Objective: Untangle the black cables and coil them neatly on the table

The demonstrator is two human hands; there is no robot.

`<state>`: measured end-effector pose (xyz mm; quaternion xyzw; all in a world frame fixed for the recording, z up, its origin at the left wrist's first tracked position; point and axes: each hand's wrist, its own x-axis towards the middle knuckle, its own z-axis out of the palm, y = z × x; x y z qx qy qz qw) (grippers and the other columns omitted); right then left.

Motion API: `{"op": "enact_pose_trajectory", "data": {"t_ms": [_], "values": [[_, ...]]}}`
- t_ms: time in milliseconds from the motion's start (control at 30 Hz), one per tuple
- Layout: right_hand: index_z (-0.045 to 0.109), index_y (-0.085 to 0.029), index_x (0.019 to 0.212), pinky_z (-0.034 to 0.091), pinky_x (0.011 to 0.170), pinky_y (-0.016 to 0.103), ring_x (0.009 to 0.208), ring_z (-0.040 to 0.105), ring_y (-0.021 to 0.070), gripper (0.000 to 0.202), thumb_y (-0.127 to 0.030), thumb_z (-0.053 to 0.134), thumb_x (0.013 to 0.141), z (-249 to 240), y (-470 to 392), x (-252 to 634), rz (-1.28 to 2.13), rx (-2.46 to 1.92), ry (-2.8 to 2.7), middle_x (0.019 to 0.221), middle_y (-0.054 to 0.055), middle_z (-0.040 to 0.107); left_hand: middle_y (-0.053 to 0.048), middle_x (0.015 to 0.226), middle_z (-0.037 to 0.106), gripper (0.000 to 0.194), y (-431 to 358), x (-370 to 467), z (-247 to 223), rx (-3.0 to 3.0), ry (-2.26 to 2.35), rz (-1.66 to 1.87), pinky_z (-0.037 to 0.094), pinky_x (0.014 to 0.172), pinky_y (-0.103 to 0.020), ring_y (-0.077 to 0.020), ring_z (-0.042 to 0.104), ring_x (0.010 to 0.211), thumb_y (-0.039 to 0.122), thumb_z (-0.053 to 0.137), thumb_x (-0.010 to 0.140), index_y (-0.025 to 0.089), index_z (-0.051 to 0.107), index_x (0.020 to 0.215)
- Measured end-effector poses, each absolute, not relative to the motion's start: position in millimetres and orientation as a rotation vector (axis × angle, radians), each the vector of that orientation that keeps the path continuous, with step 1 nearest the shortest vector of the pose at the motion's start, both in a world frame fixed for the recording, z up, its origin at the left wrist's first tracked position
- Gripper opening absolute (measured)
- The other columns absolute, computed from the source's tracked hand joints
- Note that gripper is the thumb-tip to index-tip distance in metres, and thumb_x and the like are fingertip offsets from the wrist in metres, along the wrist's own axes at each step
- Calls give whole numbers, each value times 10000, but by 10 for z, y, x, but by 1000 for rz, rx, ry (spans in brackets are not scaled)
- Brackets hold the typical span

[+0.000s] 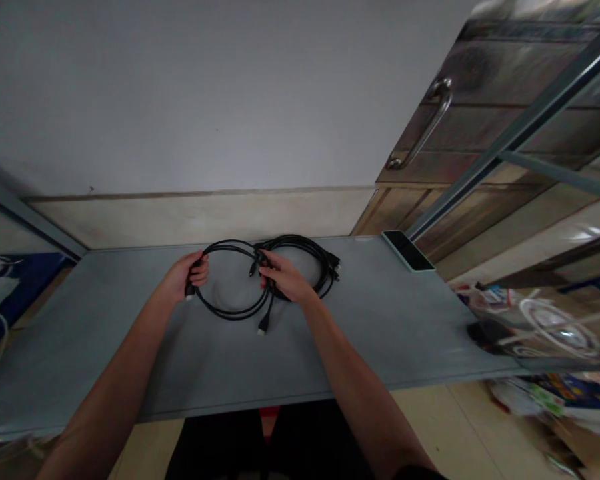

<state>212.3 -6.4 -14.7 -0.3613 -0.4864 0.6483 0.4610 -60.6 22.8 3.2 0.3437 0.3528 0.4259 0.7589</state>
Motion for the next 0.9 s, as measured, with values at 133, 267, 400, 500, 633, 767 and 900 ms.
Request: {"op": "enact_pose_trajectory", "data": {"t_ms": [133, 267, 400, 500, 633, 767, 900], "values": [[656, -174, 1185, 430, 477, 230, 502, 500, 100, 411, -340, 677, 810, -208, -61, 2094, 1260, -1126, -1393, 621, -48, 536, 39, 531, 425, 465, 200, -619, -5, 835, 837, 760, 357, 383, -197, -73, 403, 404, 558, 649, 834, 172, 478, 640], [706, -155, 1062, 326, 395, 219, 391, 413, 84, 339, -399, 625, 841, -183, -100, 2108, 1137, -1224, -1503, 513, -55, 493, 10, 578, 524, 391, 108, -603, -13, 1093, 904, 610, 455, 466, -240, -113, 521, 477, 498, 753, 775, 156, 567, 743], [696, -153, 1053, 339, 386, 209, 388, 422, 81, 352, -430, 641, 843, -119, -124, 2107, 1273, -1183, -1578, 514, -62, 479, 101, 518, 409, 376, 93, -577, 14, 1090, 896, 670, 334, 397, -176, -61, 384, 398, 352, 827, 729, 192, 551, 927], [663, -166, 988, 471, 475, 229, 456, 451, 77, 314, -405, 720, 793, -104, -103, 2139, 1487, -1043, -1526, 587, -65, 490, 129, 490, 322, 381, 150, -634, 50, 1057, 946, 770, 197, 360, -147, -23, 274, 350, 323, 840, 708, 193, 504, 835], [644, -162, 913, 530, 520, 267, 466, 446, 85, 256, -387, 706, 807, -111, -64, 2214, 1528, -1025, -1498, 549, -78, 450, 113, 517, 370, 377, 216, -754, 54, 1121, 986, 835, 200, 355, -152, -12, 285, 339, 311, 848, 692, 186, 510, 801], [586, -170, 1246, 506, 499, 246, 493, 511, 100, 463, -336, 663, 820, -153, -37, 2197, 1352, -1064, -1404, 601, -70, 540, 94, 479, 425, 357, 219, -797, 5, 1304, 1129, 839, 319, 370, -185, -63, 379, 333, 411, 783, 762, 184, 602, 970], [508, -173, 1427, 452, 472, 218, 447, 493, 79, 594, -310, 565, 851, -229, -23, 2121, 1226, -1125, -1420, 597, -79, 547, 79, 446, 484, 506, 221, -793, -24, 1557, 1257, 747, 388, 411, -216, -133, 502, 374, 487, 654, 848, 190, 576, 1250]]}}
